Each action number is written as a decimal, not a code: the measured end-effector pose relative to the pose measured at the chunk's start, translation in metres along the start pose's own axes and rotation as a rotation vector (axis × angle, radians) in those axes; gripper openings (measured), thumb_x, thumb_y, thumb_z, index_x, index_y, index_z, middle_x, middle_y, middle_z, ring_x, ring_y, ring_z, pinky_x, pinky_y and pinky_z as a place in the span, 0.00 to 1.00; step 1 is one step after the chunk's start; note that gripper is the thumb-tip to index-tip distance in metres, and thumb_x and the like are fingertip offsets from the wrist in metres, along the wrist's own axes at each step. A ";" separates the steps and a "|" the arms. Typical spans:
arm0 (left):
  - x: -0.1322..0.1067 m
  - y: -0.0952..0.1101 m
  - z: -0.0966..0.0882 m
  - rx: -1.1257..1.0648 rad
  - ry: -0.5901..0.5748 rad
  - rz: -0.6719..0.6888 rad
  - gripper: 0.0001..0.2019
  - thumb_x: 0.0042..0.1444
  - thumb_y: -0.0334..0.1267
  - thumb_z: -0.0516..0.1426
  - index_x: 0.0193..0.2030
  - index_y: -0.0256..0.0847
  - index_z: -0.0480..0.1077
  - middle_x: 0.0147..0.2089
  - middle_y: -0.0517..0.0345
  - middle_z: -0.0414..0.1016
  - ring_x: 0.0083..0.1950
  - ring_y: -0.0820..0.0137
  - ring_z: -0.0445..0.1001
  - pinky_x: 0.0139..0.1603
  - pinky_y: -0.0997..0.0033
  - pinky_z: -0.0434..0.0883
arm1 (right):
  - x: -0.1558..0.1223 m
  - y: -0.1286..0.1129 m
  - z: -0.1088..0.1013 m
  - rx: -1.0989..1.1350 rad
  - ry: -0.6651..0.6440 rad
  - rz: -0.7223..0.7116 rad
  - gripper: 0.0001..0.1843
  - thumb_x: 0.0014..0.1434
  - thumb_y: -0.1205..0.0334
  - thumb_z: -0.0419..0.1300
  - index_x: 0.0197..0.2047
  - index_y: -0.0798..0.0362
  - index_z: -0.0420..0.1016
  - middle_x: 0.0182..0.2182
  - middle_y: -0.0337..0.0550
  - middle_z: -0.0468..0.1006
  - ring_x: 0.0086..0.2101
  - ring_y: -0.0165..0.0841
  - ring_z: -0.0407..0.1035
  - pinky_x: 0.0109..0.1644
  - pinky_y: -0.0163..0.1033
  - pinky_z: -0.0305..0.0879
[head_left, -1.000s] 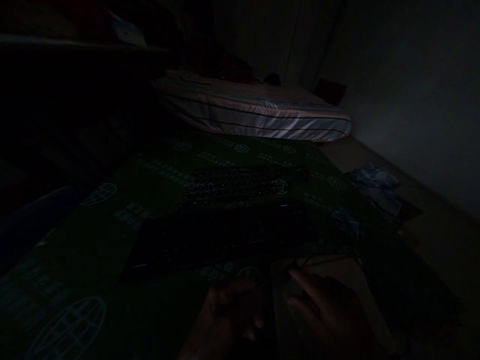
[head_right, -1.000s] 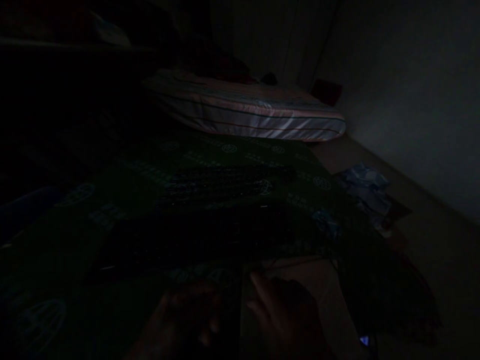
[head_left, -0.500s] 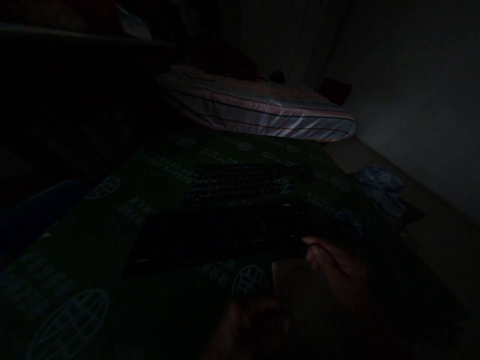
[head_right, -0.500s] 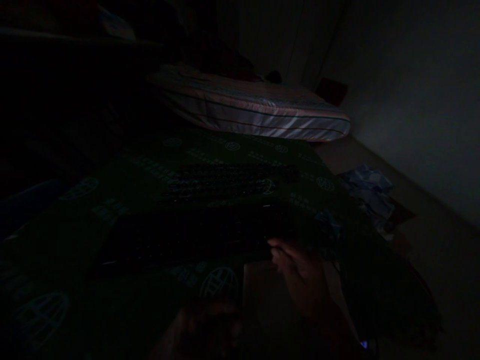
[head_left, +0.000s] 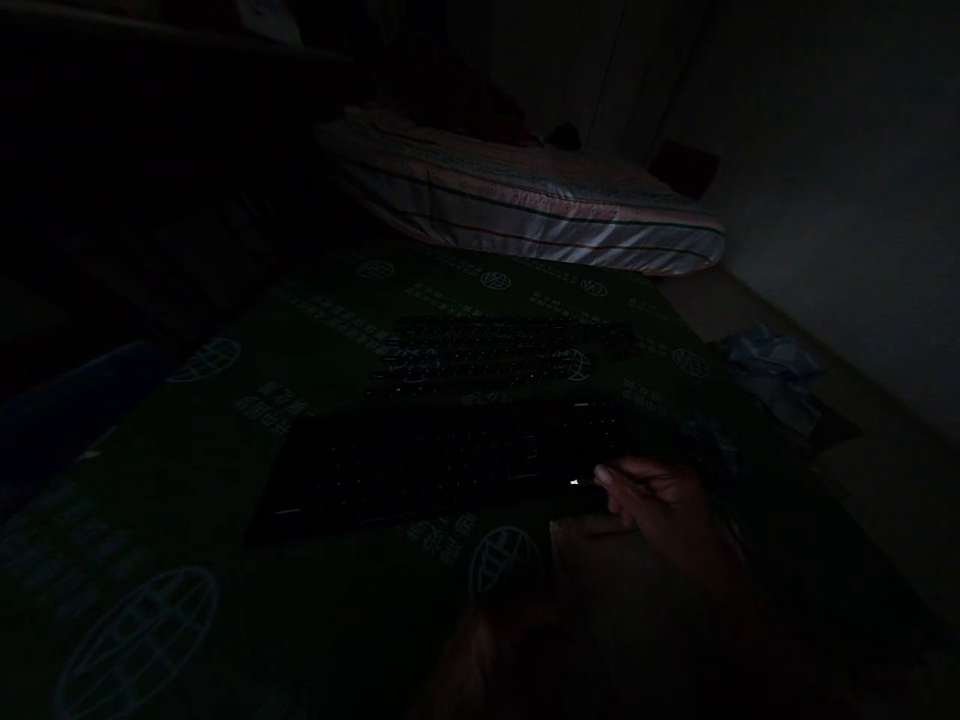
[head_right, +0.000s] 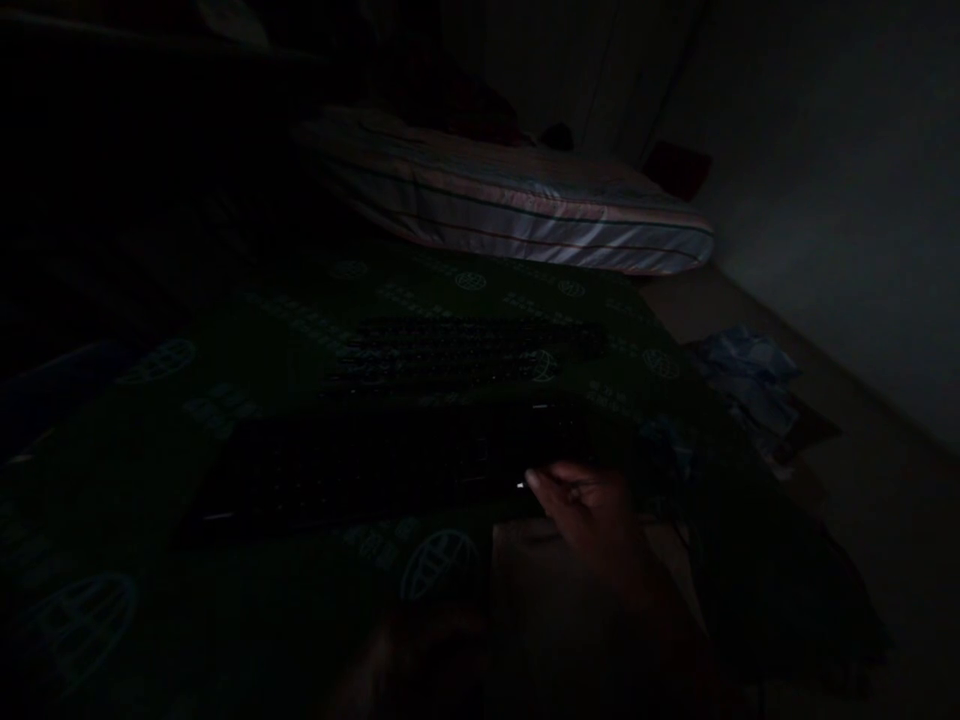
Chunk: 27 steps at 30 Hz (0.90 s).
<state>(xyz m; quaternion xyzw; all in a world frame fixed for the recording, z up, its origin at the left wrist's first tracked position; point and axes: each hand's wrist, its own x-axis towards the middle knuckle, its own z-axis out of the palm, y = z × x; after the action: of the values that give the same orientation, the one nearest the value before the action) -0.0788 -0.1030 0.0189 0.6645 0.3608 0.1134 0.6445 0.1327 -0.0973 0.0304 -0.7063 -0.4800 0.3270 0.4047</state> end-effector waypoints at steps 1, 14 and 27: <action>0.000 0.000 0.000 0.015 0.002 0.011 0.13 0.58 0.42 0.52 0.47 0.41 0.67 0.50 0.52 0.68 0.46 0.67 0.70 0.46 0.61 0.71 | 0.002 0.000 0.001 -0.026 -0.032 -0.019 0.20 0.53 0.49 0.55 0.18 0.54 0.64 0.15 0.34 0.60 0.18 0.25 0.55 0.21 0.31 0.51; 0.025 0.007 -0.014 0.249 0.115 0.187 0.09 0.55 0.41 0.55 0.40 0.41 0.71 0.41 0.54 0.73 0.40 0.68 0.71 0.44 0.66 0.70 | 0.019 -0.007 0.010 -0.259 -0.072 -0.139 0.18 0.55 0.51 0.52 0.21 0.53 0.68 0.15 0.33 0.59 0.19 0.25 0.55 0.22 0.30 0.51; 0.094 0.017 -0.013 0.876 0.419 0.459 0.10 0.53 0.31 0.53 0.41 0.35 0.71 0.56 0.43 0.64 0.57 0.55 0.61 0.56 0.48 0.63 | 0.025 0.009 0.012 -0.169 -0.006 -0.159 0.11 0.52 0.54 0.55 0.27 0.53 0.73 0.21 0.39 0.74 0.23 0.30 0.66 0.28 0.33 0.61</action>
<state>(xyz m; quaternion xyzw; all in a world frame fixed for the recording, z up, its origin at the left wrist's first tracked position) -0.0144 -0.0322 0.0075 0.8962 0.3406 0.2204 0.1795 0.1346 -0.0723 0.0154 -0.6964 -0.5618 0.2544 0.3669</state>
